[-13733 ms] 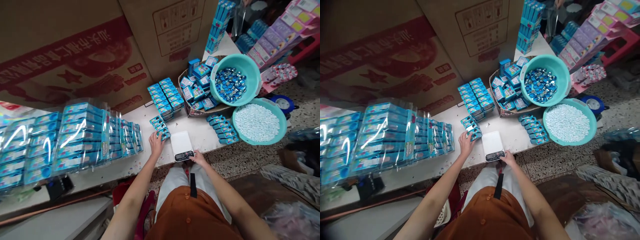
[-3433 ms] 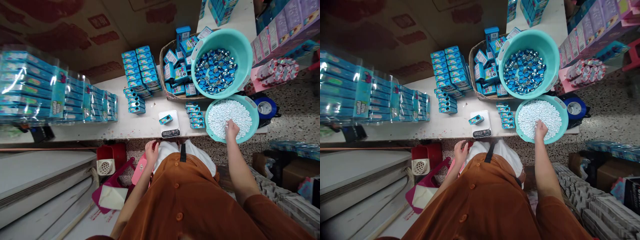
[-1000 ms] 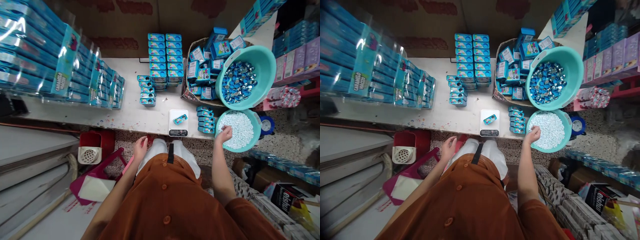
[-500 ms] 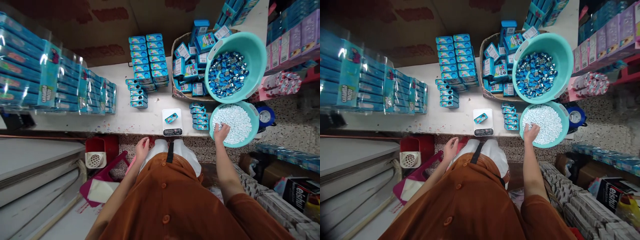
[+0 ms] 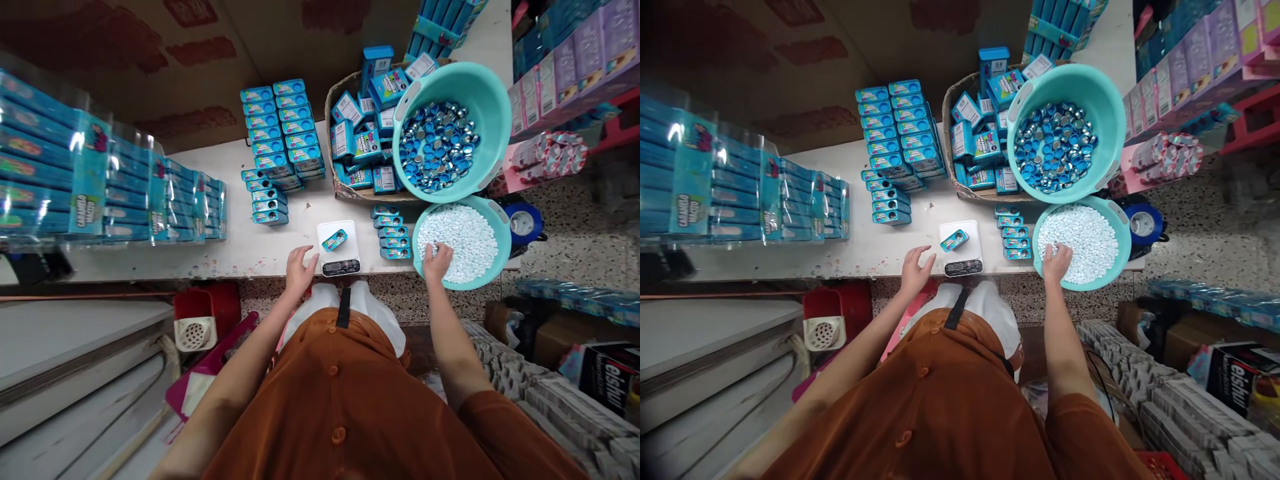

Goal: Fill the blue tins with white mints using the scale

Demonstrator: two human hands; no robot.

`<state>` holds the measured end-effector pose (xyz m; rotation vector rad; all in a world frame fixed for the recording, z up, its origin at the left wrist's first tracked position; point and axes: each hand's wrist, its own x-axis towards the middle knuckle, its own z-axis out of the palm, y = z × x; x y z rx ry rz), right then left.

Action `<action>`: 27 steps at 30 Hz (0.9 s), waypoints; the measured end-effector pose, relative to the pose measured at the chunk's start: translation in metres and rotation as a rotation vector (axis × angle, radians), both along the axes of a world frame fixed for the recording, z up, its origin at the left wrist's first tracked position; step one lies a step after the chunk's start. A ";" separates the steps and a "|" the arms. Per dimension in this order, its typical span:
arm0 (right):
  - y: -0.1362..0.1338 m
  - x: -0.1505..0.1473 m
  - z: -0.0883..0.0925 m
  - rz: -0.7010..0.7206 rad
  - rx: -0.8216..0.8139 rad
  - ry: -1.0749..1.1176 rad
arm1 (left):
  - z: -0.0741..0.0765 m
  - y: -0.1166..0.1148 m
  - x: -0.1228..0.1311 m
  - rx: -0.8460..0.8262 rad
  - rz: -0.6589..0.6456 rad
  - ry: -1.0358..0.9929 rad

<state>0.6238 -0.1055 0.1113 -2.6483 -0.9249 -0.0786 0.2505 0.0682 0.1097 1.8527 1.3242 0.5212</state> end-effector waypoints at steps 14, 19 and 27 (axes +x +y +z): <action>0.058 -0.088 0.054 -0.183 0.711 0.717 | 0.038 0.012 0.063 0.068 -0.137 -0.134; 0.099 -0.120 0.066 -0.362 1.023 1.559 | 0.093 -0.001 0.072 0.166 -0.279 -0.179; 0.107 -0.138 0.080 -0.545 1.125 1.909 | 0.089 -0.024 0.080 0.226 -0.367 -0.120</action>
